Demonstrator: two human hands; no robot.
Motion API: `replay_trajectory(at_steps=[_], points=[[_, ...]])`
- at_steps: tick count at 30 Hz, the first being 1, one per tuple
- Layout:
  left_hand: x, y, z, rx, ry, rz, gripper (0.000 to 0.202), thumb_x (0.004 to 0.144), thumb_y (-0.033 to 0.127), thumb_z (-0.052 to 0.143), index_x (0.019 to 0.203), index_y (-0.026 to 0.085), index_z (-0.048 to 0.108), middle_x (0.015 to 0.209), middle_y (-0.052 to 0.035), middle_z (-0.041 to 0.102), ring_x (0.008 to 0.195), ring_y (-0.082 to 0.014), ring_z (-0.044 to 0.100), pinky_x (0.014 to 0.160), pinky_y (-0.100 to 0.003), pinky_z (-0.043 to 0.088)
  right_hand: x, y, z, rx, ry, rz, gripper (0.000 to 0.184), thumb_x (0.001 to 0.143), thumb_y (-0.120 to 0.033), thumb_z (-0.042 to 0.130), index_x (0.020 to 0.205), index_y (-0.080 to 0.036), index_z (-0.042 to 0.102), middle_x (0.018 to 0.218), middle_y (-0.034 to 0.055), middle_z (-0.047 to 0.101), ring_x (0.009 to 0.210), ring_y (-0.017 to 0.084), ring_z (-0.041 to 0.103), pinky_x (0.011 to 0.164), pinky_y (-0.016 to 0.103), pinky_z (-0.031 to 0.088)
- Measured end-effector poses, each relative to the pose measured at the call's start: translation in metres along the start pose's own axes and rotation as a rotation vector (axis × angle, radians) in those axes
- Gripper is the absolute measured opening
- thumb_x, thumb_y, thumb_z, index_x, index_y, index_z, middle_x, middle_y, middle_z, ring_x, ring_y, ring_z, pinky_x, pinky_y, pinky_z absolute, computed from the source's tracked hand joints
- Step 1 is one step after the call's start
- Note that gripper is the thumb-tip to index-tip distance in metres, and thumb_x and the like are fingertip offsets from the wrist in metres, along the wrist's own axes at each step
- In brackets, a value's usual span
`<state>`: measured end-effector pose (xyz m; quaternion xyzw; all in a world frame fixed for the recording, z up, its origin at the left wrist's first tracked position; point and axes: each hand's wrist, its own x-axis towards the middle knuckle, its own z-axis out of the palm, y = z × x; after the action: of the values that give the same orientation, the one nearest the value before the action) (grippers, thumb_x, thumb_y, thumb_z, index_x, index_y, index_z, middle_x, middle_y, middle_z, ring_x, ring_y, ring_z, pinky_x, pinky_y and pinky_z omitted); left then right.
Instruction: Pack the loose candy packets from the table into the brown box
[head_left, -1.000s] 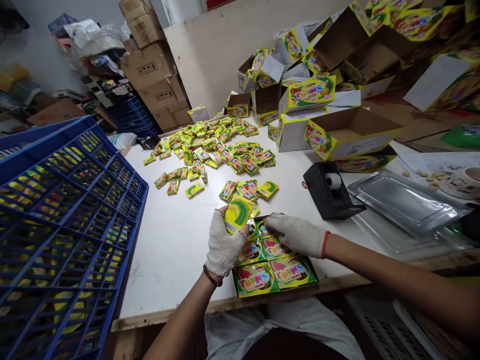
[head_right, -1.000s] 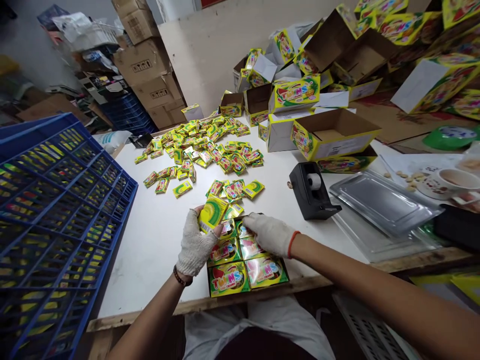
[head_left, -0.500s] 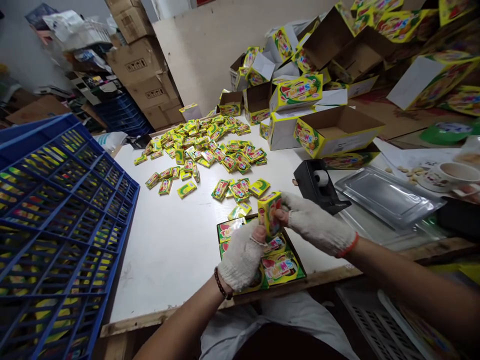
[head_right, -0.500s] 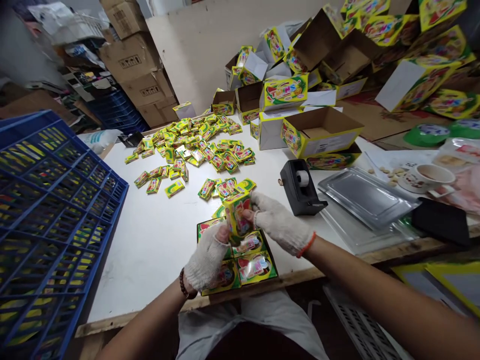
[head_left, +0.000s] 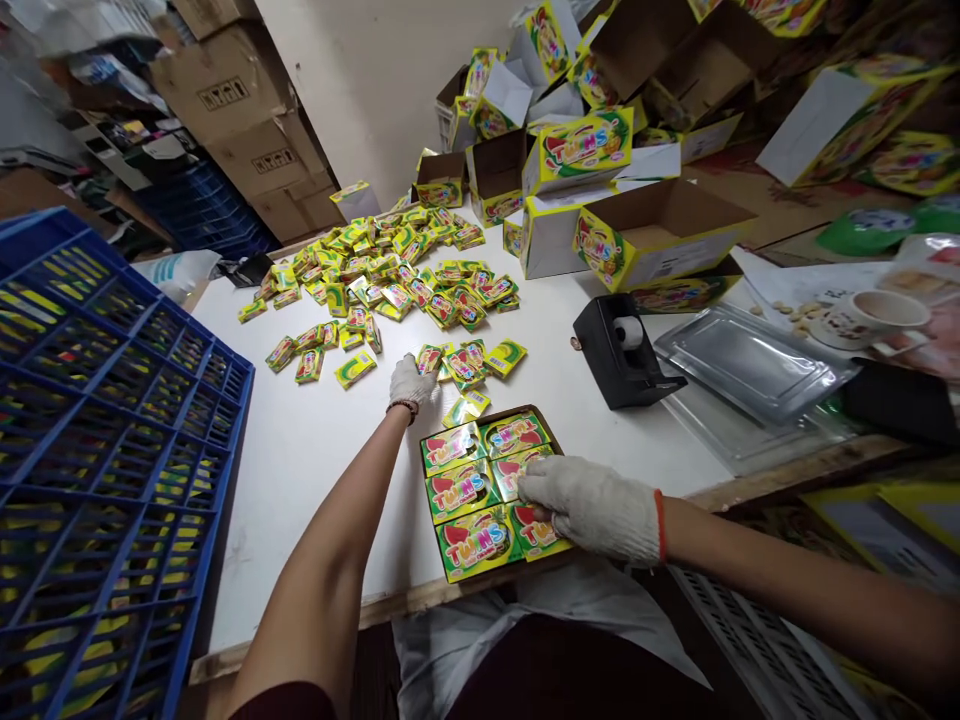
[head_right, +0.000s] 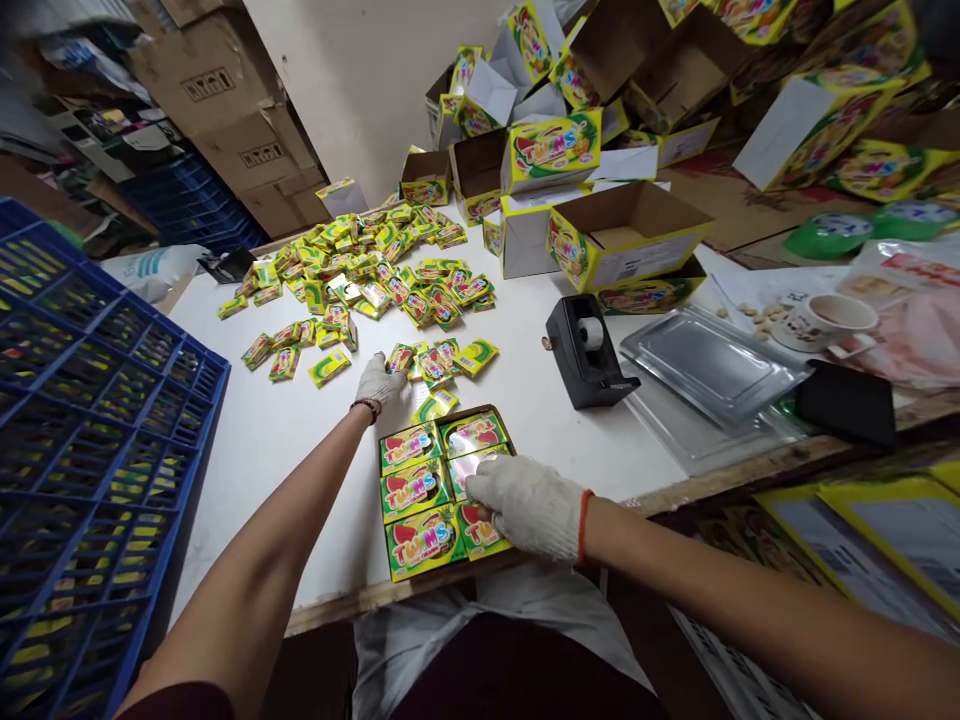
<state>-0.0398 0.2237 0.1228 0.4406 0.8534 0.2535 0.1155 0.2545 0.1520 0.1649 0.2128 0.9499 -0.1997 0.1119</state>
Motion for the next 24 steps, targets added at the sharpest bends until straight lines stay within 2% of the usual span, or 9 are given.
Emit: replay_trajectory(at_steps=[2, 5, 7, 9, 12, 14, 17, 21, 24], points=[[0.006, -0.004, 0.004, -0.012, -0.011, -0.028, 0.026, 0.079, 0.031, 0.069, 0.099, 0.018, 0.057, 0.108, -0.0151, 0.067, 0.102, -0.0278, 0.060, 0.084, -0.034, 0.042, 0.000, 0.008, 0.009, -0.023, 0.068, -0.064, 0.019, 0.090, -0.016, 0.049, 0.099, -0.014, 0.066, 0.103, 0.0117, 0.065, 0.090, 0.023, 0.057, 0.073, 0.032, 0.038], [0.003, -0.005, 0.000, -0.072, 0.010, -0.012, 0.020, 0.082, 0.034, 0.066, 0.092, 0.019, 0.056, 0.094, -0.0095, 0.068, 0.086, -0.0230, 0.060, 0.074, -0.031, 0.042, 0.004, 0.019, 0.015, -0.039, 0.104, -0.156, 0.018, 0.087, -0.013, 0.051, 0.097, -0.013, 0.065, 0.101, 0.0112, 0.065, 0.088, 0.022, 0.056, 0.075, 0.034, 0.038], [-0.011, -0.002, -0.009, -0.139, 0.025, 0.042, 0.020, 0.086, 0.039, 0.060, 0.092, 0.020, 0.057, 0.088, -0.0050, 0.066, 0.079, -0.0188, 0.058, 0.069, -0.028, 0.042, 0.006, 0.023, 0.017, -0.047, 0.112, -0.183, 0.018, 0.083, -0.012, 0.053, 0.097, -0.013, 0.065, 0.100, 0.0111, 0.064, 0.087, 0.022, 0.055, 0.075, 0.034, 0.038], [-0.034, 0.003, -0.021, -0.199, 0.038, 0.105, 0.023, 0.088, 0.042, 0.057, 0.095, 0.020, 0.058, 0.086, -0.0014, 0.065, 0.076, -0.0155, 0.056, 0.066, -0.025, 0.042, 0.006, 0.023, 0.020, -0.062, 0.119, -0.197, 0.019, 0.080, -0.013, 0.057, 0.098, -0.013, 0.065, 0.103, 0.0121, 0.064, 0.087, 0.024, 0.055, 0.074, 0.035, 0.038], [-0.084, 0.010, -0.037, -0.339, 0.010, 0.211, 0.033, 0.088, 0.045, 0.057, 0.108, 0.020, 0.059, 0.092, -0.0009, 0.066, 0.081, -0.0145, 0.059, 0.070, -0.024, 0.047, 0.003, 0.019, 0.029, -0.081, 0.155, -0.193, 0.020, 0.079, -0.017, 0.061, 0.099, -0.013, 0.065, 0.104, 0.0134, 0.063, 0.087, 0.025, 0.055, 0.073, 0.036, 0.038], [-0.119, 0.014, -0.040, -0.536, -0.065, 0.297, 0.044, 0.087, 0.045, 0.060, 0.122, 0.018, 0.056, 0.106, -0.0048, 0.067, 0.094, -0.0173, 0.062, 0.081, -0.027, 0.050, 0.002, 0.018, 0.037, -0.094, 0.220, -0.163, 0.015, 0.084, -0.019, 0.059, 0.097, -0.014, 0.065, 0.101, 0.0129, 0.063, 0.086, 0.024, 0.055, 0.071, 0.035, 0.037], [-0.158, 0.019, -0.034, -0.510, -0.001, 0.346, 0.058, 0.080, 0.044, 0.069, 0.130, 0.016, 0.055, 0.115, -0.0093, 0.065, 0.102, -0.0219, 0.062, 0.089, -0.034, 0.051, 0.004, 0.018, 0.047, -0.115, 0.332, -0.150, 0.015, 0.092, -0.023, 0.052, 0.094, -0.015, 0.065, 0.095, 0.0115, 0.063, 0.082, 0.023, 0.054, 0.069, 0.035, 0.036], [-0.179, 0.028, -0.021, -0.406, 0.108, 0.473, 0.057, 0.079, 0.040, 0.070, 0.129, 0.016, 0.058, 0.109, -0.0099, 0.066, 0.103, -0.0243, 0.062, 0.096, -0.041, 0.050, 0.008, 0.022, 0.052, -0.128, 0.444, -0.212, 0.020, 0.096, -0.028, 0.050, 0.093, -0.015, 0.065, 0.090, 0.0106, 0.064, 0.081, 0.023, 0.055, 0.070, 0.035, 0.038], [-0.180, 0.035, -0.019, -0.486, 0.043, 0.448, 0.055, 0.081, 0.040, 0.070, 0.130, 0.018, 0.058, 0.114, -0.0098, 0.066, 0.105, -0.0248, 0.063, 0.096, -0.041, 0.051, 0.012, 0.023, 0.044, -0.055, 0.415, -0.262, 0.024, 0.099, -0.030, 0.049, 0.092, -0.015, 0.066, 0.092, 0.0100, 0.066, 0.083, 0.021, 0.057, 0.074, 0.034, 0.041]])
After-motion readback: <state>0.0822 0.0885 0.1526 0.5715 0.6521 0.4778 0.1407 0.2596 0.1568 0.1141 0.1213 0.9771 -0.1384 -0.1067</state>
